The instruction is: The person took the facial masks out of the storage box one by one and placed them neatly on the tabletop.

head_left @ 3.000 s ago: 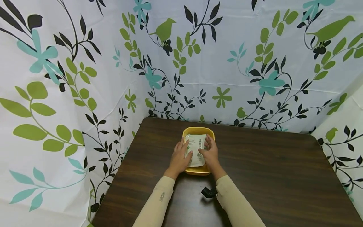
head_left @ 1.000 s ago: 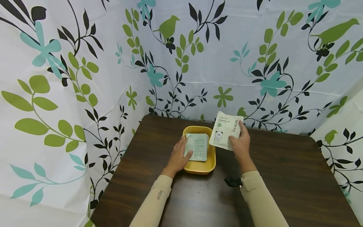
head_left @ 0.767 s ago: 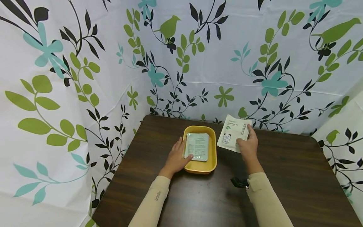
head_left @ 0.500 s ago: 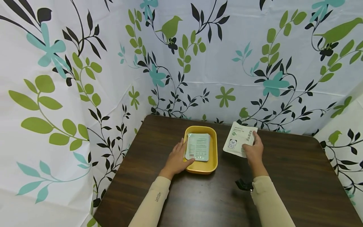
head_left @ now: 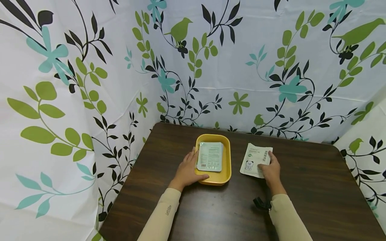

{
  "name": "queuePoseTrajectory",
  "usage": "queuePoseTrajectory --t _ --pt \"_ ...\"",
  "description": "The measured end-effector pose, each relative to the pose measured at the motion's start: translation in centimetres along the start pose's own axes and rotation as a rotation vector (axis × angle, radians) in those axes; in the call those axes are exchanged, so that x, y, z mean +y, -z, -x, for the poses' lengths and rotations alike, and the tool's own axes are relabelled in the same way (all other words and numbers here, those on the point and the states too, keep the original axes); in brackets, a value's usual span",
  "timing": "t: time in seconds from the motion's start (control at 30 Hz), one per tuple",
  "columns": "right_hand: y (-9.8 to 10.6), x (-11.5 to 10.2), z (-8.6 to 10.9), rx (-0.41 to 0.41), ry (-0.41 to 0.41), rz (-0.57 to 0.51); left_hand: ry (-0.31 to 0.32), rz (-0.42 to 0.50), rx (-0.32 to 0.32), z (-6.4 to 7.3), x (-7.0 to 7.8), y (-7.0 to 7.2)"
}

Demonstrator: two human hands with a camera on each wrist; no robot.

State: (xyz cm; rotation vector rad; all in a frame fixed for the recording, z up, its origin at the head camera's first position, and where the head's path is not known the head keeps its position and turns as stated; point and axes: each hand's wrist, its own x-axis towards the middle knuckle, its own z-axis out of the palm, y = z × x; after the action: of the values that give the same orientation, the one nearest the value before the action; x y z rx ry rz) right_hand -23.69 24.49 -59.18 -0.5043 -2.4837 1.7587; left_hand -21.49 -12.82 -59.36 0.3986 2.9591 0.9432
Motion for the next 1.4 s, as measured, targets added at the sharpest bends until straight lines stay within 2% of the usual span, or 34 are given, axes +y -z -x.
queuePoseTrajectory --t 0.2,0.3,0.5,0.57,0.8,0.97,1.1,1.27,1.4 --pt "-0.1 1.2 0.2 -0.016 -0.021 0.03 -0.006 0.053 -0.063 0.3 -0.4 0.3" --pt "0.0 1.4 0.2 -0.022 -0.015 0.075 -0.026 0.063 -0.07 0.3 -0.4 0.4" --pt "0.5 1.7 0.4 -0.021 0.063 0.344 -0.044 0.083 -0.066 0.1 -0.4 0.3" --pt "0.6 1.7 0.7 -0.008 0.074 0.393 -0.043 0.096 -0.066 0.0 -0.3 0.2" --pt "0.4 1.9 1.7 0.037 0.058 0.403 -0.018 0.109 -0.076 -0.1 -0.4 0.0" --pt "0.4 1.0 2.2 0.12 0.107 0.364 -0.013 0.121 -0.077 0.0 -0.6 -0.1" --pt "0.2 -1.7 2.4 0.178 0.176 0.249 -0.018 0.136 -0.069 0.0 -0.6 -0.2" --pt "-1.1 -6.6 3.0 0.149 0.252 0.002 -0.017 0.136 -0.067 -0.1 -0.7 -0.3" --pt "-3.0 -10.0 3.8 0.058 0.273 -0.164 -0.025 0.127 -0.053 0.0 -0.8 -0.2"
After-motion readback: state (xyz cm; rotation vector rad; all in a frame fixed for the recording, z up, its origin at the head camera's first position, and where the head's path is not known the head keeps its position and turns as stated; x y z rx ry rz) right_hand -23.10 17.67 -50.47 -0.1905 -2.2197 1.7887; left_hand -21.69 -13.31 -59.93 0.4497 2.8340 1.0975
